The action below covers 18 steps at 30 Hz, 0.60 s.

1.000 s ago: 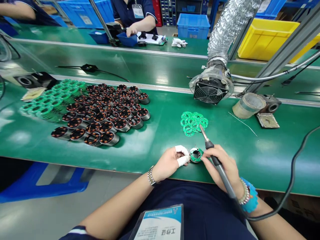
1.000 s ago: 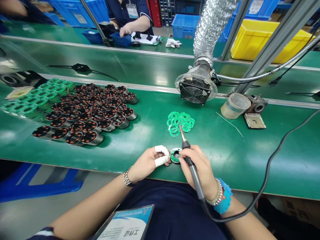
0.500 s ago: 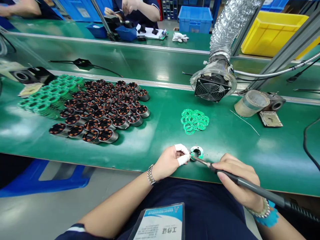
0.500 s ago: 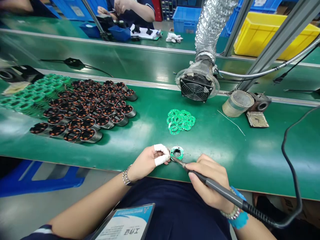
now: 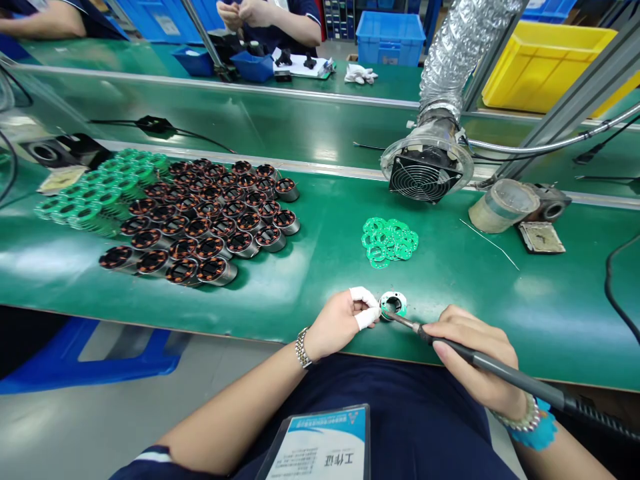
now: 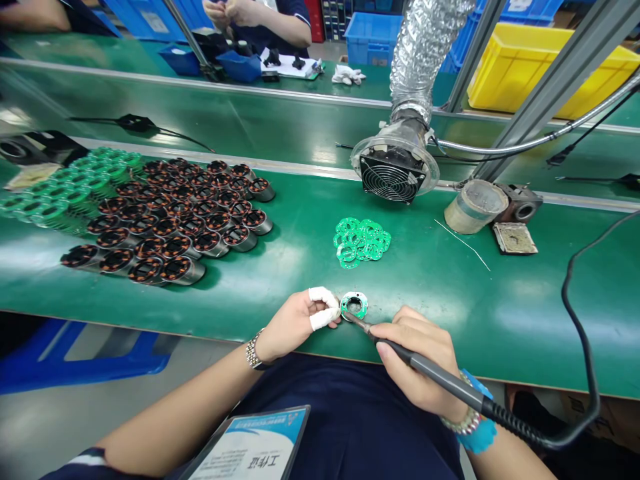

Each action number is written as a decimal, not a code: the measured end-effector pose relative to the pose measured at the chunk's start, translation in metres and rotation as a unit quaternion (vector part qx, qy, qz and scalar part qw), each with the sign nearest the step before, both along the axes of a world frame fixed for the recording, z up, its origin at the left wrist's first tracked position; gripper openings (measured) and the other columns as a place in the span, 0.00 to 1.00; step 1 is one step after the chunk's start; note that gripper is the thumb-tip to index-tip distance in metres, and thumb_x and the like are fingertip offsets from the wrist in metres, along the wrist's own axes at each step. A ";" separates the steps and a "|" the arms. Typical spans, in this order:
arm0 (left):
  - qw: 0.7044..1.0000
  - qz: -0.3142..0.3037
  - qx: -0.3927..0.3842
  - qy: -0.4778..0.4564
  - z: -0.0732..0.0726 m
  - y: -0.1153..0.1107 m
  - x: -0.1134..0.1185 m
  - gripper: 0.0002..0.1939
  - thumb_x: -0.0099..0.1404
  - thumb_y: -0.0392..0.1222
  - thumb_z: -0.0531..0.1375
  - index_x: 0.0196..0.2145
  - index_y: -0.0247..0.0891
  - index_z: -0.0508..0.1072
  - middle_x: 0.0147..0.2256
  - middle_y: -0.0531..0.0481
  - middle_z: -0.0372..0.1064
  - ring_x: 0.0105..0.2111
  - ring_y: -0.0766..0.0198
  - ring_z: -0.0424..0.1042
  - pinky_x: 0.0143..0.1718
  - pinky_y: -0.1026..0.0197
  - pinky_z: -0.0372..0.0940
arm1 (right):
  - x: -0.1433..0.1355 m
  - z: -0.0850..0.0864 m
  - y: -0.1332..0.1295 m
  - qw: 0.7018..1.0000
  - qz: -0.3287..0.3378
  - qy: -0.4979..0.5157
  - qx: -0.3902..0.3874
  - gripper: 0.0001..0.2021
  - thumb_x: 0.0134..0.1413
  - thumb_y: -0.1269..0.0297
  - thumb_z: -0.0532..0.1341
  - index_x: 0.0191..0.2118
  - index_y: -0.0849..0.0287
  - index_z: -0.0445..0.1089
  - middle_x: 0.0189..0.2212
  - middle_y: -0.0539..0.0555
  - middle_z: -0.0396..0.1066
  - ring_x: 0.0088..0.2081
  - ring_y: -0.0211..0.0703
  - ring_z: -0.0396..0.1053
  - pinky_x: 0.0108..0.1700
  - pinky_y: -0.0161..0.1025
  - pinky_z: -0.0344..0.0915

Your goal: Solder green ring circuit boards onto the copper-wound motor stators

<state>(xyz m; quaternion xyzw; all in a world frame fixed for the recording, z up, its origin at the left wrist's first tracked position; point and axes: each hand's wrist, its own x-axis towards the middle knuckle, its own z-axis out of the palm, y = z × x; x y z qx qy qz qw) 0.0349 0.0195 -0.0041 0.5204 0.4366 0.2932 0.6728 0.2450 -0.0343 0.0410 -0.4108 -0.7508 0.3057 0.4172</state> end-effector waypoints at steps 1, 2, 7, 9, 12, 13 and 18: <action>1.000 0.001 -0.002 0.003 0.000 0.000 0.000 0.06 0.52 0.38 0.61 0.24 0.34 0.67 0.23 0.52 0.67 0.24 0.68 0.67 0.31 0.63 0.64 | 0.000 0.000 0.000 1.000 0.001 0.002 -0.001 0.12 0.52 0.76 0.57 0.41 0.60 0.71 0.26 0.55 0.70 0.28 0.43 0.66 0.28 0.40 0.64; 1.000 0.002 -0.005 0.006 0.000 0.000 0.000 0.06 0.52 0.38 0.61 0.25 0.34 0.67 0.23 0.52 0.67 0.24 0.68 0.67 0.31 0.63 0.64 | 0.001 0.001 -0.001 1.000 0.001 0.005 -0.001 0.12 0.51 0.77 0.57 0.41 0.60 0.71 0.26 0.55 0.70 0.28 0.42 0.66 0.28 0.40 0.64; 1.000 -0.001 -0.010 0.009 0.000 0.000 0.001 0.06 0.52 0.38 0.61 0.24 0.34 0.67 0.24 0.51 0.67 0.25 0.67 0.68 0.31 0.62 0.65 | 0.010 0.002 -0.002 0.999 -0.038 0.006 0.027 0.13 0.51 0.77 0.57 0.42 0.58 0.71 0.28 0.54 0.70 0.29 0.42 0.66 0.30 0.41 0.64; 1.000 -0.003 -0.008 0.014 0.000 0.000 0.001 0.06 0.52 0.39 0.61 0.24 0.34 0.66 0.24 0.51 0.68 0.25 0.67 0.68 0.31 0.62 0.65 | 0.020 0.000 0.004 0.994 -0.094 -0.016 0.047 0.12 0.52 0.75 0.58 0.42 0.57 0.71 0.30 0.54 0.70 0.30 0.43 0.67 0.32 0.42 0.65; 1.000 0.001 -0.012 0.023 0.000 -0.001 0.001 0.08 0.53 0.40 0.61 0.25 0.34 0.66 0.23 0.52 0.68 0.24 0.66 0.69 0.31 0.62 0.65 | 0.050 -0.006 0.028 0.965 -0.228 -0.073 0.102 0.10 0.54 0.71 0.59 0.42 0.55 0.71 0.36 0.55 0.71 0.37 0.47 0.69 0.39 0.43 0.66; 1.000 0.002 -0.012 0.021 -0.001 -0.001 0.001 0.08 0.53 0.41 0.61 0.25 0.35 0.66 0.23 0.52 0.69 0.24 0.66 0.69 0.30 0.62 0.65 | 0.064 -0.008 0.039 0.951 -0.269 -0.087 0.128 0.10 0.55 0.71 0.59 0.43 0.56 0.70 0.38 0.56 0.71 0.40 0.47 0.69 0.42 0.44 0.65; 1.000 0.005 -0.016 0.014 -0.003 -0.003 0.002 0.10 0.53 0.43 0.63 0.26 0.34 0.67 0.23 0.50 0.72 0.25 0.65 0.72 0.32 0.61 0.66 | 0.122 -0.006 0.088 0.923 -0.316 -0.118 0.182 0.12 0.55 0.68 0.58 0.45 0.61 0.69 0.38 0.60 0.71 0.43 0.45 0.68 0.48 0.37 0.61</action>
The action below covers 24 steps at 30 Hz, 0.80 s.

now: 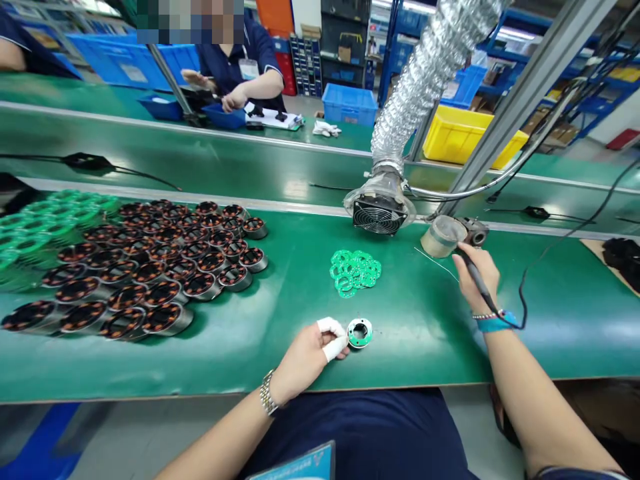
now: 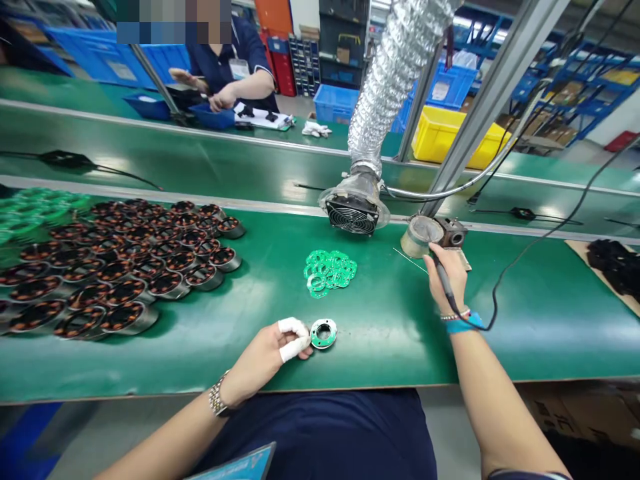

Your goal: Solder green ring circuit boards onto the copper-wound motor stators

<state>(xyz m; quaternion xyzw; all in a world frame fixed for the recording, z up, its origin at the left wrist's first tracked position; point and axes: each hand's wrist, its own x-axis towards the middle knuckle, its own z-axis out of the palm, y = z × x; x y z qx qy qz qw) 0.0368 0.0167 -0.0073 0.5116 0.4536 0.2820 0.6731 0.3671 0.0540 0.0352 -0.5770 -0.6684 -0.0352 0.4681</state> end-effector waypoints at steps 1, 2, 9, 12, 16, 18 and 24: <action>1.000 0.004 -0.001 -0.001 0.000 0.000 0.000 0.10 0.53 0.43 0.63 0.26 0.34 0.67 0.24 0.50 0.72 0.26 0.64 0.72 0.32 0.61 0.66 | 0.000 0.000 0.003 1.000 0.010 0.004 -0.011 0.11 0.56 0.68 0.57 0.45 0.62 0.69 0.33 0.59 0.72 0.38 0.43 0.70 0.43 0.34 0.64; 1.000 0.008 -0.002 -0.004 0.000 -0.001 0.000 0.10 0.52 0.43 0.63 0.26 0.34 0.67 0.24 0.49 0.73 0.26 0.64 0.73 0.32 0.60 0.67 | -0.006 -0.001 0.002 0.999 0.023 0.010 -0.022 0.11 0.57 0.67 0.56 0.45 0.63 0.68 0.28 0.56 0.72 0.32 0.40 0.71 0.37 0.32 0.66; 0.999 0.016 -0.002 -0.034 -0.001 -0.001 0.000 0.09 0.52 0.41 0.63 0.26 0.34 0.67 0.24 0.51 0.71 0.26 0.66 0.71 0.33 0.62 0.66 | -0.119 -0.019 -0.054 0.961 0.228 0.015 -0.154 0.20 0.49 0.65 0.65 0.48 0.57 0.63 0.40 0.55 0.71 0.36 0.42 0.71 0.40 0.37 0.70; 0.999 0.017 -0.006 -0.046 -0.001 0.000 0.000 0.10 0.51 0.41 0.64 0.26 0.34 0.67 0.23 0.52 0.70 0.26 0.67 0.71 0.33 0.62 0.65 | -0.141 -0.031 -0.066 0.949 0.256 0.038 -0.178 0.21 0.50 0.65 0.65 0.49 0.58 0.62 0.40 0.56 0.70 0.38 0.43 0.70 0.41 0.38 0.70; 0.998 0.015 -0.007 -0.062 -0.002 0.001 -0.001 0.12 0.51 0.43 0.65 0.26 0.34 0.67 0.24 0.52 0.70 0.26 0.67 0.71 0.34 0.62 0.65 | -0.143 -0.043 -0.066 0.952 0.232 0.053 -0.191 0.17 0.51 0.65 0.63 0.47 0.57 0.63 0.38 0.55 0.70 0.38 0.43 0.70 0.41 0.38 0.69; 0.998 0.013 -0.006 -0.062 -0.003 0.003 -0.003 0.12 0.51 0.44 0.65 0.27 0.34 0.67 0.24 0.51 0.70 0.26 0.66 0.71 0.34 0.62 0.65 | -0.144 -0.046 -0.064 0.952 0.236 0.057 -0.183 0.16 0.52 0.65 0.63 0.47 0.57 0.62 0.39 0.55 0.70 0.39 0.44 0.69 0.42 0.39 0.68; 0.999 0.009 0.030 -0.032 -0.006 0.011 -0.016 0.12 0.54 0.45 0.62 0.29 0.34 0.68 0.26 0.49 0.71 0.28 0.65 0.71 0.36 0.61 0.65 | -0.156 -0.054 -0.054 0.953 0.260 0.057 -0.146 0.16 0.54 0.65 0.61 0.48 0.57 0.61 0.40 0.57 0.68 0.42 0.45 0.69 0.44 0.41 0.68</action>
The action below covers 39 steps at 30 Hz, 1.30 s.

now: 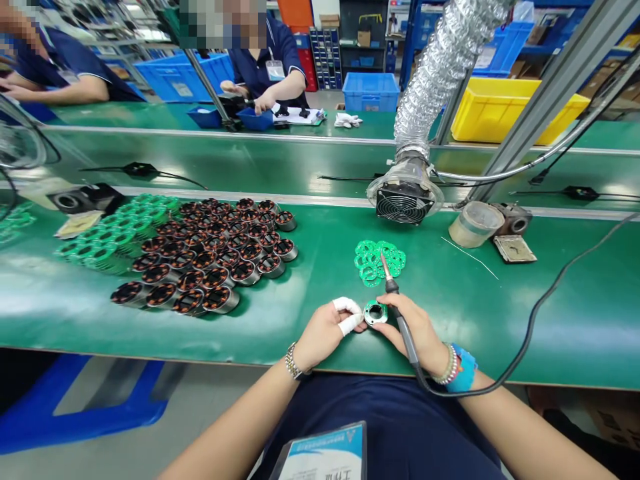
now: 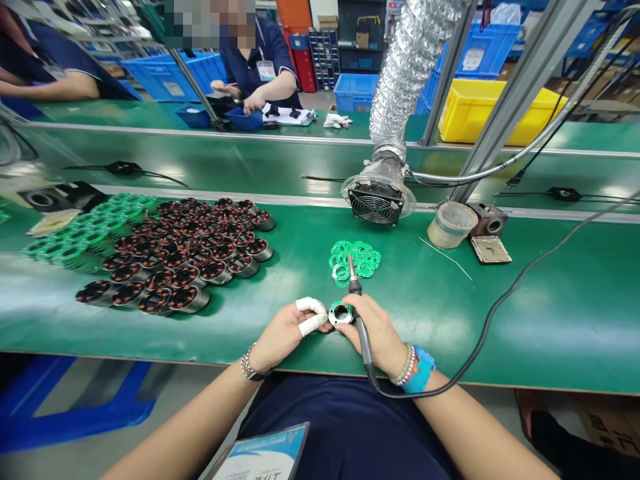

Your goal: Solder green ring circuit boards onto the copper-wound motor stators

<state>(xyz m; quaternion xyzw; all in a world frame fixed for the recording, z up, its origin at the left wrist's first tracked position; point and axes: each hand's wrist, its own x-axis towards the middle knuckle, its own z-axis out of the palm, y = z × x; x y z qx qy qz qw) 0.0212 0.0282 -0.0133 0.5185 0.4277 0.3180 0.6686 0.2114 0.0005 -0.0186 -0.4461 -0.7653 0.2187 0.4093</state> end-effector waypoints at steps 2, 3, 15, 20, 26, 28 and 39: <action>0.999 -0.011 0.038 0.032 0.000 0.001 -0.003 0.10 0.56 0.45 0.61 0.32 0.34 0.69 0.28 0.49 0.71 0.29 0.64 0.70 0.36 0.61 0.65 | -0.001 -0.002 0.003 1.000 0.005 0.004 0.004 0.16 0.54 0.65 0.61 0.48 0.58 0.61 0.40 0.57 0.68 0.42 0.45 0.68 0.44 0.41 0.68; 0.996 -0.018 0.063 0.055 0.001 0.002 -0.004 0.10 0.57 0.44 0.60 0.32 0.34 0.69 0.28 0.49 0.71 0.30 0.64 0.70 0.36 0.61 0.64 | -0.001 -0.003 0.004 1.000 0.007 0.005 0.005 0.16 0.54 0.65 0.61 0.48 0.58 0.61 0.40 0.57 0.68 0.42 0.46 0.68 0.44 0.41 0.68; 0.996 -0.043 -0.026 0.077 0.009 -0.001 0.000 0.11 0.58 0.46 0.56 0.27 0.35 0.65 0.23 0.51 0.66 0.21 0.68 0.67 0.22 0.66 0.63 | 0.002 -0.002 0.005 1.000 0.025 0.011 -0.003 0.16 0.55 0.64 0.61 0.49 0.58 0.61 0.40 0.57 0.68 0.42 0.46 0.68 0.46 0.43 0.67; 0.984 -0.044 0.059 0.161 0.010 -0.006 -0.006 0.11 0.62 0.45 0.53 0.31 0.34 0.66 0.24 0.51 0.66 0.20 0.68 0.67 0.20 0.67 0.63 | 0.002 -0.003 0.005 0.999 0.029 0.018 -0.003 0.15 0.55 0.66 0.61 0.48 0.57 0.61 0.40 0.56 0.67 0.42 0.45 0.67 0.46 0.43 0.66; 0.737 -0.064 0.544 0.397 0.001 -0.010 -0.021 0.10 0.63 0.37 0.53 0.41 0.36 0.70 0.39 0.44 0.72 0.34 0.60 0.71 0.32 0.61 0.66 | 0.002 -0.003 0.006 0.999 0.034 0.028 -0.005 0.16 0.55 0.66 0.61 0.49 0.57 0.60 0.40 0.56 0.67 0.41 0.45 0.67 0.45 0.42 0.66; 0.712 -0.078 0.565 0.408 0.003 -0.008 -0.019 0.09 0.63 0.35 0.52 0.38 0.36 0.71 0.37 0.43 0.72 0.32 0.60 0.70 0.30 0.62 0.65 | 0.002 -0.003 0.005 0.999 0.034 0.028 -0.003 0.16 0.55 0.67 0.61 0.49 0.57 0.60 0.40 0.56 0.67 0.41 0.44 0.67 0.45 0.42 0.66; 0.988 -0.065 -0.004 0.138 0.015 0.001 0.002 0.10 0.60 0.45 0.53 0.28 0.35 0.66 0.21 0.53 0.63 0.19 0.69 0.65 0.16 0.68 0.59 | 0.001 -0.002 0.005 0.999 0.032 0.025 0.002 0.15 0.54 0.68 0.61 0.48 0.57 0.61 0.39 0.55 0.66 0.39 0.43 0.67 0.42 0.38 0.65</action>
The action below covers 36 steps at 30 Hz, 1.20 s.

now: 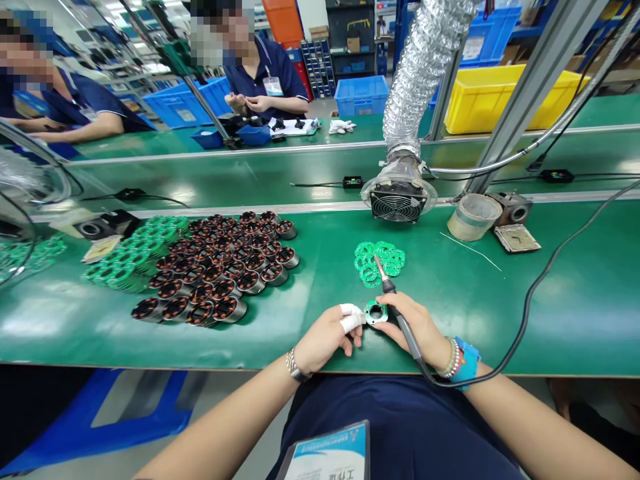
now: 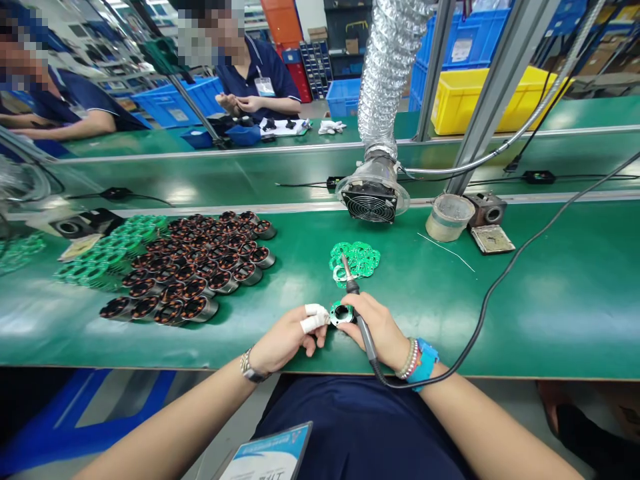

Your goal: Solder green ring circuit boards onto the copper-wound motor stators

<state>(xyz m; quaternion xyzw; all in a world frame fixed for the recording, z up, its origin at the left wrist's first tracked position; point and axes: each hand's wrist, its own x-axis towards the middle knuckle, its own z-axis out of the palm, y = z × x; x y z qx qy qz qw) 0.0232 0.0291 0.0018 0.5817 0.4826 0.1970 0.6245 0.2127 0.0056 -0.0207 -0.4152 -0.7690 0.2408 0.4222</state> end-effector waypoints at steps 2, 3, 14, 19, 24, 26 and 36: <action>0.983 -0.013 0.173 0.068 -0.002 -0.002 -0.009 0.10 0.59 0.45 0.57 0.34 0.36 0.70 0.26 0.50 0.67 0.24 0.67 0.67 0.25 0.66 0.64 | 0.000 0.000 0.000 1.000 0.001 -0.001 -0.003 0.15 0.55 0.67 0.61 0.48 0.57 0.61 0.39 0.54 0.66 0.39 0.42 0.67 0.42 0.38 0.65; 0.959 -0.023 0.263 0.099 -0.003 -0.002 -0.013 0.09 0.59 0.43 0.57 0.37 0.37 0.71 0.29 0.49 0.69 0.28 0.66 0.69 0.29 0.64 0.65 | 0.000 0.000 0.000 1.000 0.000 0.000 -0.004 0.15 0.55 0.67 0.61 0.48 0.57 0.61 0.39 0.54 0.66 0.39 0.42 0.67 0.42 0.39 0.65; 0.844 -0.081 0.473 0.239 -0.005 -0.002 -0.010 0.09 0.63 0.39 0.52 0.32 0.37 0.71 0.32 0.46 0.70 0.29 0.64 0.69 0.31 0.64 0.64 | -0.001 0.001 -0.001 1.000 -0.003 0.000 0.001 0.14 0.55 0.67 0.60 0.48 0.57 0.61 0.38 0.55 0.66 0.39 0.43 0.67 0.42 0.40 0.66; 0.995 0.004 0.083 0.059 0.002 -0.003 0.004 0.09 0.60 0.41 0.52 0.25 0.35 0.64 0.21 0.53 0.60 0.20 0.68 0.63 0.19 0.67 0.61 | -0.001 0.002 -0.001 1.000 -0.004 0.001 -0.001 0.13 0.56 0.67 0.59 0.47 0.57 0.61 0.37 0.55 0.66 0.37 0.43 0.67 0.40 0.39 0.66; 0.970 0.067 -0.175 -0.154 -0.001 0.000 -0.004 0.14 0.53 0.46 0.64 0.29 0.32 0.67 0.27 0.51 0.64 0.25 0.69 0.68 0.21 0.69 0.66 | -0.002 -0.002 -0.001 1.000 -0.006 0.004 -0.003 0.13 0.56 0.66 0.59 0.47 0.57 0.61 0.38 0.55 0.66 0.36 0.42 0.67 0.39 0.39 0.66; 0.967 0.079 -0.183 -0.161 -0.003 0.002 -0.006 0.15 0.51 0.45 0.66 0.29 0.31 0.68 0.26 0.51 0.66 0.24 0.71 0.68 0.22 0.70 0.66 | -0.002 -0.002 -0.001 1.000 -0.005 0.004 -0.005 0.14 0.55 0.67 0.60 0.47 0.57 0.61 0.38 0.55 0.66 0.36 0.42 0.67 0.39 0.39 0.66; 0.970 0.078 -0.150 -0.174 -0.011 0.000 -0.001 0.17 0.52 0.48 0.65 0.29 0.32 0.67 0.24 0.50 0.70 0.24 0.70 0.71 0.29 0.67 0.67 | -0.002 -0.001 -0.002 1.000 -0.001 0.013 -0.007 0.13 0.56 0.68 0.59 0.47 0.57 0.61 0.37 0.55 0.65 0.35 0.41 0.66 0.38 0.38 0.66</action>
